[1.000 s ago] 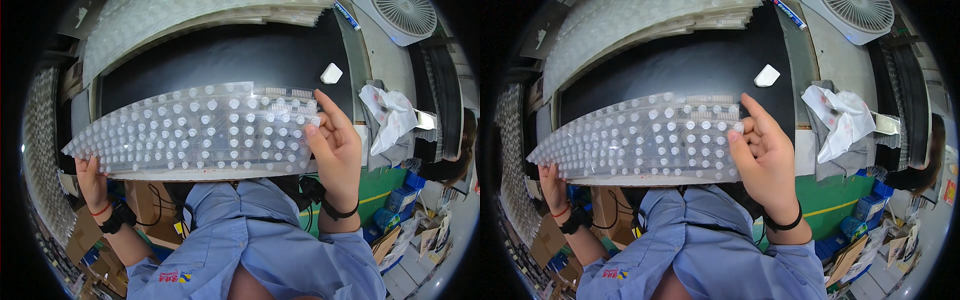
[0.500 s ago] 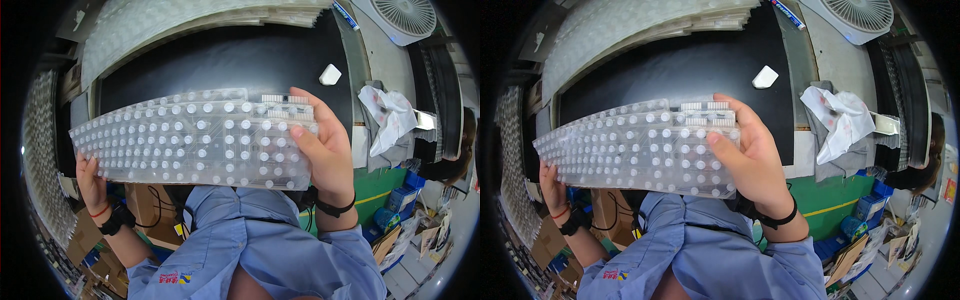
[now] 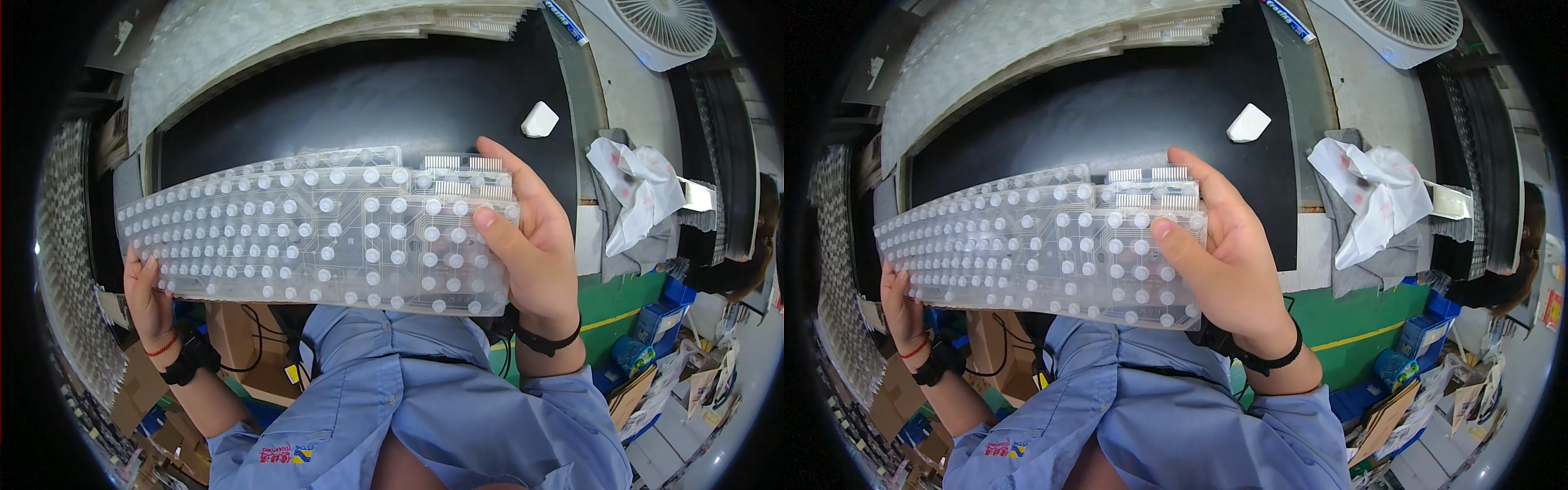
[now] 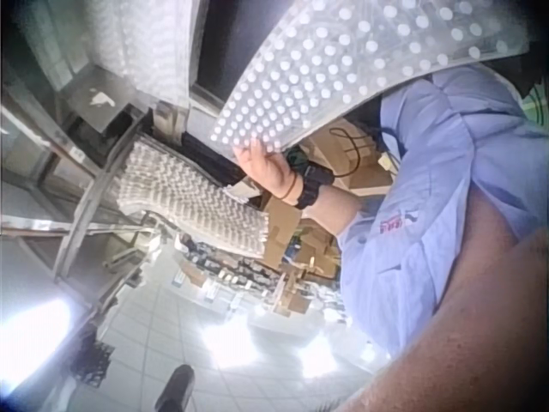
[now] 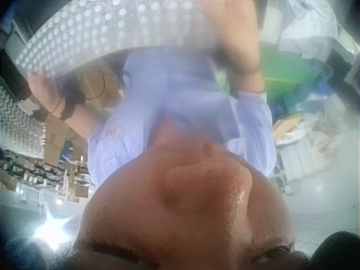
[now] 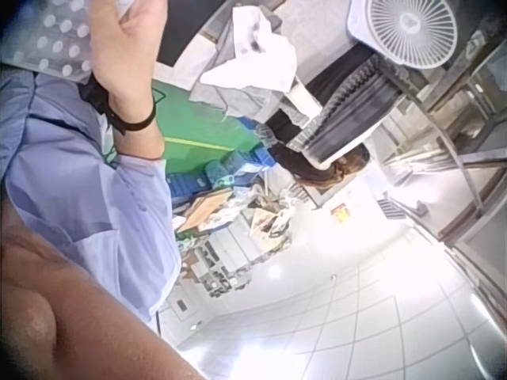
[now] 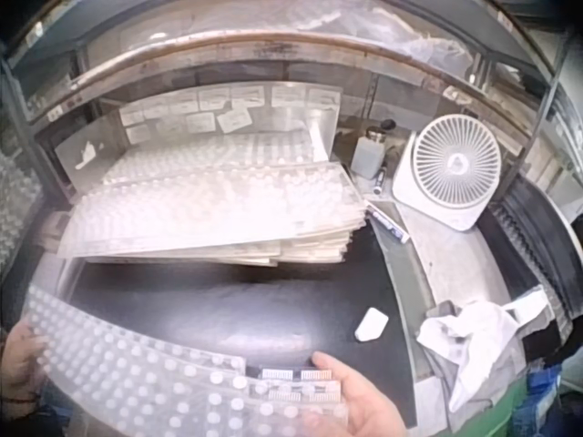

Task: Inspecting and cleaning individual keyboard membrane layers at an assembly station.

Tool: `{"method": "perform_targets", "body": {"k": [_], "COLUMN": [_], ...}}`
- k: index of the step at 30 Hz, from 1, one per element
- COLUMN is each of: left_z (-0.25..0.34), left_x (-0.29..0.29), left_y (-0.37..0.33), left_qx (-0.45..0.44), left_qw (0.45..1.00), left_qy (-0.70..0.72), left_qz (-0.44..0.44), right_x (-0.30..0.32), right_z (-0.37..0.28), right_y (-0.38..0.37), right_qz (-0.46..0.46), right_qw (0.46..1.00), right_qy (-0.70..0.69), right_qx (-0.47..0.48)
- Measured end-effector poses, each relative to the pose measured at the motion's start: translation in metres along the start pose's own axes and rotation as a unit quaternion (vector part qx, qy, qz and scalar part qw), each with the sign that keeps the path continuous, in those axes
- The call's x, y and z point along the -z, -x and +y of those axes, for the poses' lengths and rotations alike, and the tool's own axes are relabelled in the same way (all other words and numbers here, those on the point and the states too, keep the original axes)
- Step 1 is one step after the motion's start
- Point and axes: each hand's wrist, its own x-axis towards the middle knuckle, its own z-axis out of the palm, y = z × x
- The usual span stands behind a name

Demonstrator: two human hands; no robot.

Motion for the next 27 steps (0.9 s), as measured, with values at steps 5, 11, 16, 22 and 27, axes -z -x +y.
{"method": "perform_targets", "body": {"k": [5, 11, 16, 22, 27], "left_z": [0.001, 0.002, -0.002, 0.01, 0.012], "left_x": [0.0, -0.011, -0.007, -0.023, -0.01], "left_y": [-0.001, 0.0, 0.006, 0.003, -0.003], "left_qx": [0.002, -0.007, -0.016, 0.037, 0.034], "left_qw": [1.0, 1.0, 0.999, 0.998, 0.999], "left_qy": [-0.001, -0.006, -0.026, 0.019, -0.007], "left_qz": [-0.011, 0.015, 0.043, 0.046, -0.022], "right_x": [-0.003, -0.004, -0.006, 0.012, 0.021], "right_z": [0.0, 0.001, 0.003, 0.008, 0.009], "right_y": [0.0, 0.002, 0.016, 0.022, 0.019], "right_qz": [0.003, 0.015, 0.084, 0.179, 0.201], "right_qw": [1.0, 0.998, 0.981, 0.909, 0.815], "right_qy": [0.016, 0.041, 0.158, 0.35, 0.479], "right_qx": [0.013, 0.035, 0.08, 0.139, 0.255]}}
